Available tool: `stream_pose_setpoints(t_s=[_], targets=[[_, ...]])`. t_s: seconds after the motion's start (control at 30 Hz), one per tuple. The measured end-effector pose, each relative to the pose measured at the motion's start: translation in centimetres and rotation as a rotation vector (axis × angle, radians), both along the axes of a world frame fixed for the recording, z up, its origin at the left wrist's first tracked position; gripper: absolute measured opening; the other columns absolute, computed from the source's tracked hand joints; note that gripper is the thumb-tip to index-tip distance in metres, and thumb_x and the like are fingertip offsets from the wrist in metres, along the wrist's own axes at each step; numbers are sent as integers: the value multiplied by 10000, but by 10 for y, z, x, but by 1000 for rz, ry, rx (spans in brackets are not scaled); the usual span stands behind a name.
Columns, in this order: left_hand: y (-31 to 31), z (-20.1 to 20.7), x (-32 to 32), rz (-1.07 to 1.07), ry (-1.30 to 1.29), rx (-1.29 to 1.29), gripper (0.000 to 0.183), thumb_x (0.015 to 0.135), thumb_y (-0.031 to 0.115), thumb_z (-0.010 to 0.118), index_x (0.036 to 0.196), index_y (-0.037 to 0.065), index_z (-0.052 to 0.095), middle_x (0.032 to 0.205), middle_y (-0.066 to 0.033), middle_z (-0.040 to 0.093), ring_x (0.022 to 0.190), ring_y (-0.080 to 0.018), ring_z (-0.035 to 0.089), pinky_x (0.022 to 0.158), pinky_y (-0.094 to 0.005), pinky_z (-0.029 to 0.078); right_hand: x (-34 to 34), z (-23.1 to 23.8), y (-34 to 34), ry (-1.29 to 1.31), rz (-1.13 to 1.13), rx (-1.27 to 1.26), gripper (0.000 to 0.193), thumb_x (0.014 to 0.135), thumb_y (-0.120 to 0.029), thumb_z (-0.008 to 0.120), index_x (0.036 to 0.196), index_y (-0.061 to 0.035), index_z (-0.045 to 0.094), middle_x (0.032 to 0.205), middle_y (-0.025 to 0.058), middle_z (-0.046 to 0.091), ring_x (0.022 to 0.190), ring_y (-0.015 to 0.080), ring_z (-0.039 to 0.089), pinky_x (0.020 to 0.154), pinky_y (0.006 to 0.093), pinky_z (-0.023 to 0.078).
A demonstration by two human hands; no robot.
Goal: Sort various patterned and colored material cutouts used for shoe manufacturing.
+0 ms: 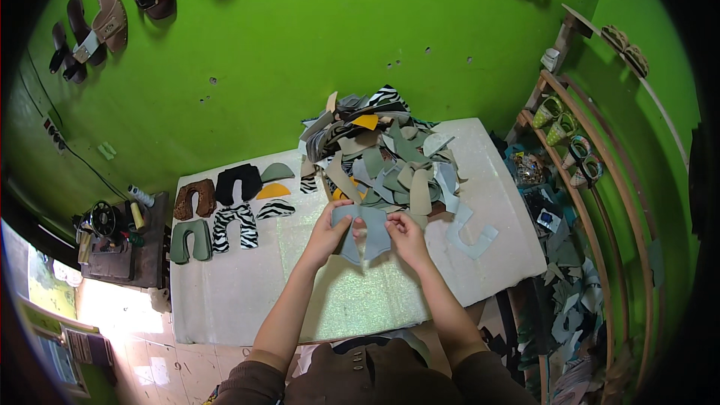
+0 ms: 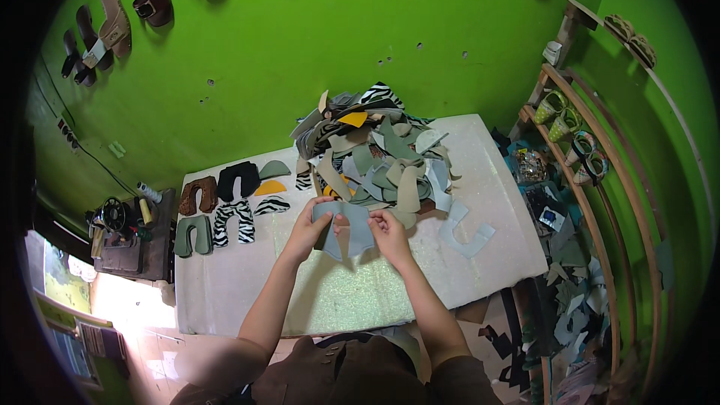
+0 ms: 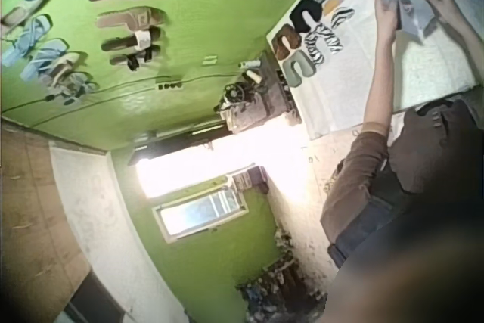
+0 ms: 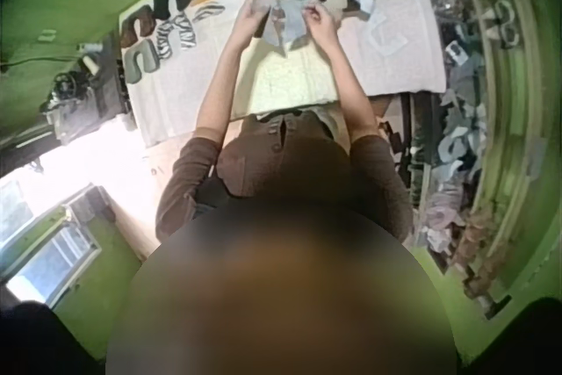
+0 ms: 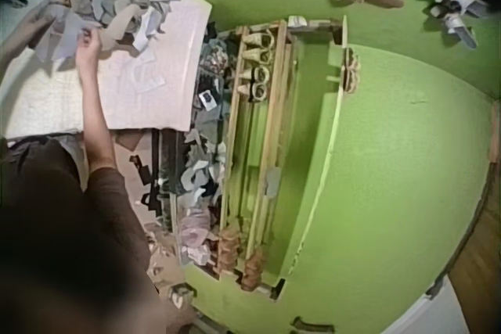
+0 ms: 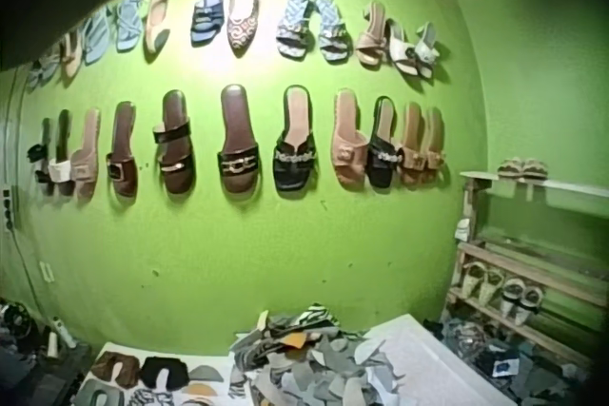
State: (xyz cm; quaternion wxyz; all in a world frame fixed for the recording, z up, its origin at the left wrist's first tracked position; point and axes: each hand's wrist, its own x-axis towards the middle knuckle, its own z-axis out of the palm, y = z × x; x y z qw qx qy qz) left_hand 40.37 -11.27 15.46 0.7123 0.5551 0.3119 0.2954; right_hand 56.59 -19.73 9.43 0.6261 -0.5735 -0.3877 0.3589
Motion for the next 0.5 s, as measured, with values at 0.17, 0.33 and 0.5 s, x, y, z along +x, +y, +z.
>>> stream_pose_setpoints(t_s=[0.17, 0.33, 0.5], targets=[[-2, -27, -14, 38, 121, -16, 286, 872, 55, 465, 1150, 47, 399, 876, -81, 592, 640, -104, 541, 602, -234, 468, -6, -20, -3, 26, -8, -5, 136, 874, -101, 500, 969, -5, 479, 786, 19, 540, 694, 60, 488, 628, 191, 403], [-10, -52, -45, 124, 155, -131, 244, 867, 62, 479, 1102, 19, 433, 844, -78, 598, 658, -111, 550, 613, -243, 471, -28, -17, -1, -84, 47, -139, 141, 900, -130, 442, 997, -27, 446, 806, 63, 565, 730, 96, 521, 643, 230, 412], [-17, -71, -86, 205, 85, -274, 178, 862, 73, 498, 1028, 9, 494, 819, -59, 596, 678, -101, 546, 619, -230, 453, -60, -42, 13, -159, 46, -151, 144, 897, -140, 442, 989, -29, 448, 785, 89, 573, 690, 129, 531, 630, 258, 418]])
